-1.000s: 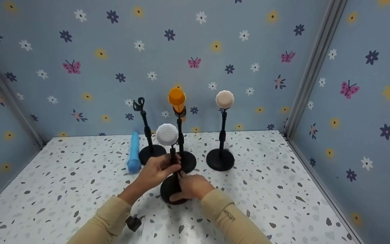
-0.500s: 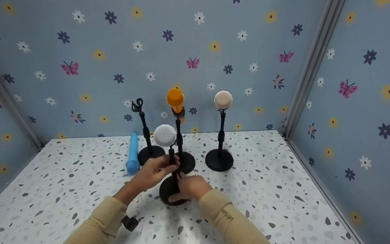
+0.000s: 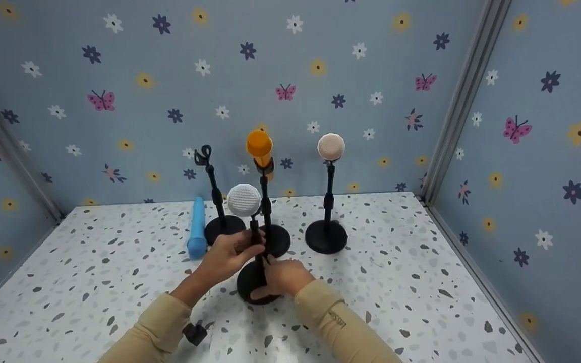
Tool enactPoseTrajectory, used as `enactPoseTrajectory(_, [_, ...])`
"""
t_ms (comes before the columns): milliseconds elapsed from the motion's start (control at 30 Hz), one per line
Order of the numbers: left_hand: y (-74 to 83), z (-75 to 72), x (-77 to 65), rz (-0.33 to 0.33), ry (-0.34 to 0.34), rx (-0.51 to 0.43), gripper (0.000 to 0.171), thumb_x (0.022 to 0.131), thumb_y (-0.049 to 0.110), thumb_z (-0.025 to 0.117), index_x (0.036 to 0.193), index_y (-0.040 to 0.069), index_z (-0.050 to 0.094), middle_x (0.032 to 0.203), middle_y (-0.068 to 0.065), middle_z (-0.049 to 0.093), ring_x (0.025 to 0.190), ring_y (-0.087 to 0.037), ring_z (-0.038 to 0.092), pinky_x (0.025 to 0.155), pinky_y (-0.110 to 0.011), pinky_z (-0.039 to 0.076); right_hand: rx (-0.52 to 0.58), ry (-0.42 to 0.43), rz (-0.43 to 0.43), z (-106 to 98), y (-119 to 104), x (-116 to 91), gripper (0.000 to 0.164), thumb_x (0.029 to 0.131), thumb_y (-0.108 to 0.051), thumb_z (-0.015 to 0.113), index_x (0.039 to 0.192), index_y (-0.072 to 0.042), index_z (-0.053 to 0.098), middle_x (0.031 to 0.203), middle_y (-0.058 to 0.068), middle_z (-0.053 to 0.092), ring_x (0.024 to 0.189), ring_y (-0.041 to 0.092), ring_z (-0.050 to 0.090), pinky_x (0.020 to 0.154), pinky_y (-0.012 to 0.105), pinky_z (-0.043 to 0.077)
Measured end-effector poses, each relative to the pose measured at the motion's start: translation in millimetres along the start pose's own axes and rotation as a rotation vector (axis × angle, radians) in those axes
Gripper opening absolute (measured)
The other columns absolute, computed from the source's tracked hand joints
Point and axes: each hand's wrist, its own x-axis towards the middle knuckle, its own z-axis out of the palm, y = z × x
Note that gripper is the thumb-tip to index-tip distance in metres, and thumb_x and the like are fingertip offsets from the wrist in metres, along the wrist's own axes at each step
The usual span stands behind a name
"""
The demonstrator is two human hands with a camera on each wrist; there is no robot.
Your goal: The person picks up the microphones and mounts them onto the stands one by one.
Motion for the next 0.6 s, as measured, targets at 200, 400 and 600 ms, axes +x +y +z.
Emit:
enactPoseTrajectory(200, [14.9,10.9,-4.2,-0.074,0.057,0.184,0.026,0.103,0.025,0.062,0.115,0.002,0.065,0.097,-0.008,0.072,0.088,-0.02,0.07,0.077,-0.036,0.057,0.01,0.009,-0.007,0.1,2.8,1.3,0.102,0.09,-0.061,0.067,0.156,0.006,0.027,0.152,0.02,0.046,0.123,0.034,0.06,0.102,0.045,0.048])
enactPoseTrajectory(400, [18.1,7.4,-5.8,-0.134,-0.002,0.098,0.028,0.107,0.02,0.053,0.127,0.001,0.062,0.115,-0.012,0.069,0.107,-0.022,0.067,0.09,-0.041,0.054,0.014,-0.011,-0.014,-0.7,2.4,1.6,0.102,0.092,-0.061,0.065,0.158,0.003,0.023,0.156,0.019,0.041,0.126,0.034,0.057,0.104,0.045,0.046])
enactPoseTrajectory(600, [7.6,-0.3,-5.0,-0.105,-0.005,-0.018,0.022,0.103,0.02,0.062,0.117,0.006,0.07,0.102,-0.005,0.074,0.08,-0.013,0.067,0.071,-0.027,0.054,0.022,0.008,-0.037,0.1,0.6,-0.8,0.102,0.091,-0.06,0.067,0.157,0.006,0.024,0.153,0.021,0.044,0.123,0.033,0.059,0.104,0.043,0.046])
